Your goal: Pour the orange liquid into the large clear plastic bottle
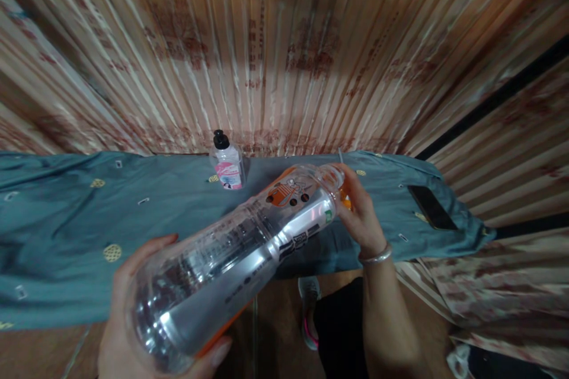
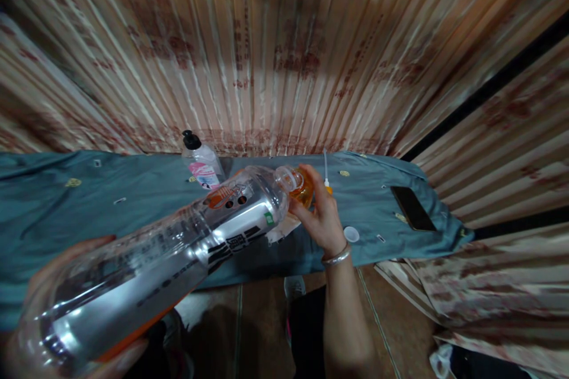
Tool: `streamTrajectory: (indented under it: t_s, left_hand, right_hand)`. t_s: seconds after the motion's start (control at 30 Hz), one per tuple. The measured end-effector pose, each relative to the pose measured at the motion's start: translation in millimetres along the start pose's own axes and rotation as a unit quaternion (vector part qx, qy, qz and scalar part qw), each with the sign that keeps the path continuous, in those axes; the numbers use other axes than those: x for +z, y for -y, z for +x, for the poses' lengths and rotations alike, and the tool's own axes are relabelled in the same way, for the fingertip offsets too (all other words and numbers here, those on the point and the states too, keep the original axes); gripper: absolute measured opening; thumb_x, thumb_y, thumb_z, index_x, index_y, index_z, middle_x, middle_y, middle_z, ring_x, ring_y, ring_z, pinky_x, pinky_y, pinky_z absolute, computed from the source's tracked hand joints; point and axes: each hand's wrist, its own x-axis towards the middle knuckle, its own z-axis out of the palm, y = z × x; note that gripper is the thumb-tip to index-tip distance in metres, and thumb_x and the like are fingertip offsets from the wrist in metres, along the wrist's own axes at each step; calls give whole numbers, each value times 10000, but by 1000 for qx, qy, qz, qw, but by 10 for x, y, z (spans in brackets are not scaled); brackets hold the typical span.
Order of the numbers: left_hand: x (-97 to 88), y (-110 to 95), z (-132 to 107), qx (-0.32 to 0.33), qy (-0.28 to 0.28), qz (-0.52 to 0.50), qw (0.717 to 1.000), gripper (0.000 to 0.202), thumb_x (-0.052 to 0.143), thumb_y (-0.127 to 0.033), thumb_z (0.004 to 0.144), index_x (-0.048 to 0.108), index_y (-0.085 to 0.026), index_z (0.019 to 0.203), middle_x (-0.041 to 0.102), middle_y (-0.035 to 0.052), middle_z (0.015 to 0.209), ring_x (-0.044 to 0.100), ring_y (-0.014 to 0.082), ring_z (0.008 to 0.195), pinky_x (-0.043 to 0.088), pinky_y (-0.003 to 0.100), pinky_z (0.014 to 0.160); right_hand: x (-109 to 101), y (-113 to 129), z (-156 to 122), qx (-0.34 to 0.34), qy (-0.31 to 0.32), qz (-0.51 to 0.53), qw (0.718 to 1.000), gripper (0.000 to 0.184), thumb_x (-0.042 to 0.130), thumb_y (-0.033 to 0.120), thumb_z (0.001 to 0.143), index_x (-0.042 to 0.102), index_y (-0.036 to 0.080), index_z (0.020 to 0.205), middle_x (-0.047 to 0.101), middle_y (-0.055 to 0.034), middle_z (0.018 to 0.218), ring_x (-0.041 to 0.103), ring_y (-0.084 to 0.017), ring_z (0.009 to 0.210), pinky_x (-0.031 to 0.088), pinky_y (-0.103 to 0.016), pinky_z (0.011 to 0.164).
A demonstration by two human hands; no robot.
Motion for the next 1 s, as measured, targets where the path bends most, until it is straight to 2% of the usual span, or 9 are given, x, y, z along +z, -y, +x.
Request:
streamTrajectory:
  t_s: [0.2,0.37,0.47,0.6,0.73,0.87,1.0]
  left_hand:
    - [7,-36,8,-24,9,2,1000,918,671,-771,784,458,-427,1608,704,44,1228,767,337,919,704,492,674]
    - [49,52,-10,0,-21,-29,999,915,718,-728,732,532,-404,1567,721,41,1182,757,323,858,697,459,595]
    - [58,58,-10,-20,-19,-43,999,917,734,-719,721,539,-401,1559,719,35,1127,746,311,828,694,440,577]
    - [58,55,1,-10,-10,-25,1000,921,725,-717,731,526,-389,1569,720,42,1183,751,311,856,697,443,602]
    - [49,76,-5,2,-31,-21,999,919,706,-727,735,534,-376,1566,718,48,1205,749,312,861,687,446,591]
    - [29,94,-20,-2,-12,-20,1000,937,722,-710,723,516,-384,1577,707,48,1286,756,326,922,694,467,650]
    - [24,100,-31,-8,-14,-15,1000,931,715,-719,730,518,-381,1576,711,47,1255,753,313,882,686,455,634]
  right_hand:
    - [-3,-8,-8,0,3,0,1000,670,749,558,941,567,269,1518,667,-119,1512,641,-340,1398,478,-533,1233]
    - [-4,-9,-11,0,5,2,1000,661,743,559,945,568,275,1516,663,-121,1520,645,-346,1397,498,-538,1213]
    - [-5,-5,-12,3,4,1,1000,659,736,560,949,565,276,1520,662,-122,1526,645,-345,1401,499,-544,1213]
    - [-8,4,-8,-3,3,-5,1000,653,738,545,950,572,272,1519,677,-118,1508,647,-339,1400,491,-539,1226]
    - [-5,8,-11,-12,0,-6,1000,643,723,550,958,576,276,1521,682,-112,1501,652,-331,1394,493,-520,1227]
    - [0,-3,-15,-11,0,3,1000,660,731,545,954,564,272,1532,667,-117,1518,641,-334,1404,487,-523,1233]
    - [-7,-2,-4,-8,6,3,1000,674,747,539,944,562,264,1531,672,-121,1504,651,-336,1385,483,-527,1235]
